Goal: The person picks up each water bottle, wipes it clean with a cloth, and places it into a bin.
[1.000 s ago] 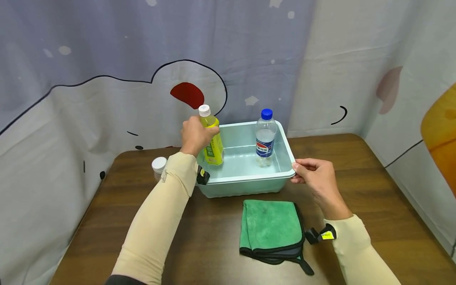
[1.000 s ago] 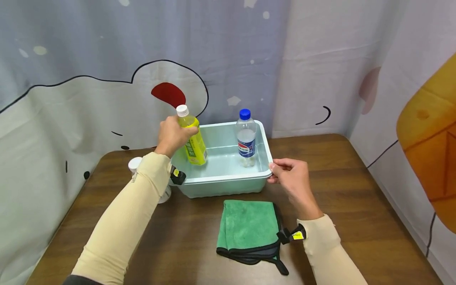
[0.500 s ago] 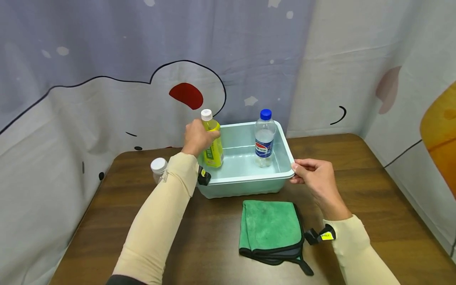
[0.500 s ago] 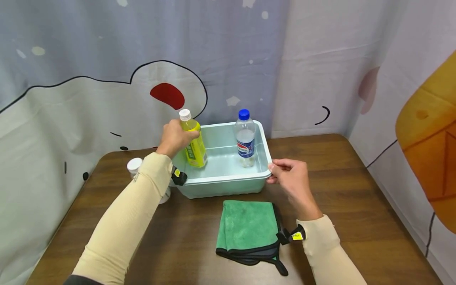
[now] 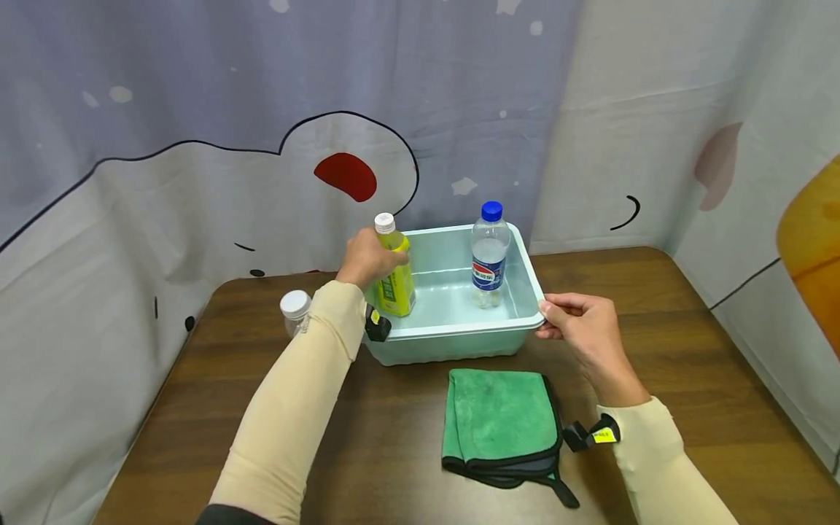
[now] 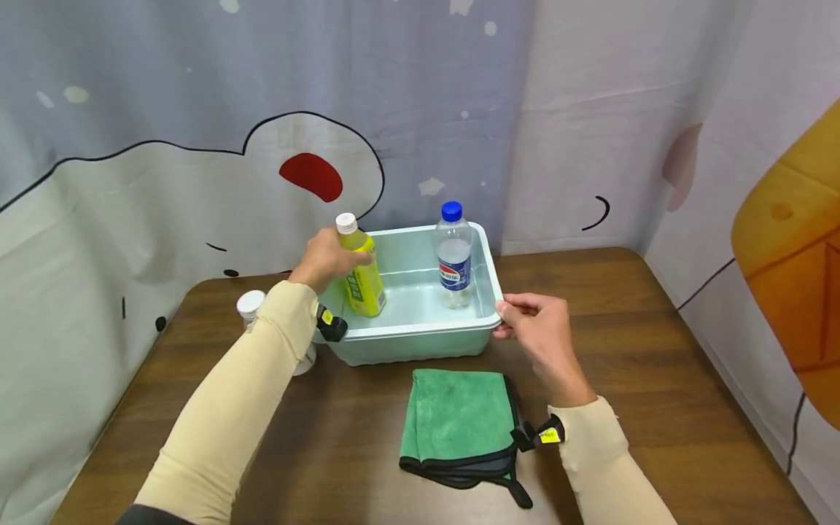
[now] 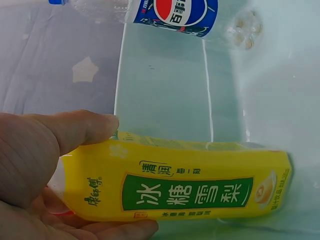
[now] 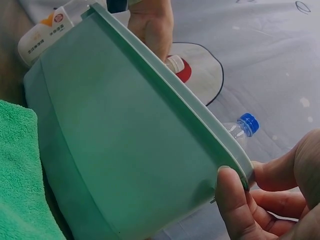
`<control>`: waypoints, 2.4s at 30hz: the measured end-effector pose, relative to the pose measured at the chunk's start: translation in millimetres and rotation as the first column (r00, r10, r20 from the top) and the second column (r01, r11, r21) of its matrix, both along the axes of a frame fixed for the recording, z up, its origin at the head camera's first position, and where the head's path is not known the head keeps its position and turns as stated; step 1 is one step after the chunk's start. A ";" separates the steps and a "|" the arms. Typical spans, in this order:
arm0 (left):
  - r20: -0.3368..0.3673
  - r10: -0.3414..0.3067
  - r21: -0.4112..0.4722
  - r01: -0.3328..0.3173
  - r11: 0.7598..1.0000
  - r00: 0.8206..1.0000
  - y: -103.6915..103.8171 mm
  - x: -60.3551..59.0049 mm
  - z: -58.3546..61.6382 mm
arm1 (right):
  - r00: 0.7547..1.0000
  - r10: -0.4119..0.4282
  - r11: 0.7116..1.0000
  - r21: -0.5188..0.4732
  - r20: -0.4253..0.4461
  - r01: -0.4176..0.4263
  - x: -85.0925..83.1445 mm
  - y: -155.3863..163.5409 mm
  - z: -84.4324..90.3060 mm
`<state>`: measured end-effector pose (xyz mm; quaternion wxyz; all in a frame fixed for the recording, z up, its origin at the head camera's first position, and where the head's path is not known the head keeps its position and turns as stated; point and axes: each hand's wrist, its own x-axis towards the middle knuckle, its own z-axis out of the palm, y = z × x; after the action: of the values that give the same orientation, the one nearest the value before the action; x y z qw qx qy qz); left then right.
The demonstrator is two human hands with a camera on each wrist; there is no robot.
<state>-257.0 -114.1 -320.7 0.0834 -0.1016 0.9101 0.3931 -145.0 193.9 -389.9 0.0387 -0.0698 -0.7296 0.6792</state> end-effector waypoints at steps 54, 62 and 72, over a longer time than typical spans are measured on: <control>-0.199 -0.133 -0.296 0.069 0.953 0.971 -13.0 62.5 65.9 | 0.999 0.037 0.999 -0.022 -0.020 -0.038 -0.9 2.0 2.3; -0.158 -0.141 -0.313 0.086 0.946 0.977 -30.5 77.1 74.8 | 0.999 0.030 0.999 -0.017 -0.015 -0.030 -0.9 4.0 2.9; -0.133 -0.142 -0.334 0.090 0.938 0.981 -60.0 91.6 70.8 | 0.999 0.029 0.999 -0.028 -0.014 -0.029 -1.6 5.6 2.1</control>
<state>-165.3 -174.1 -249.9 0.0175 -0.0291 0.9706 0.2381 -146.6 199.5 -387.9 0.0330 -0.0550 -0.7204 0.6906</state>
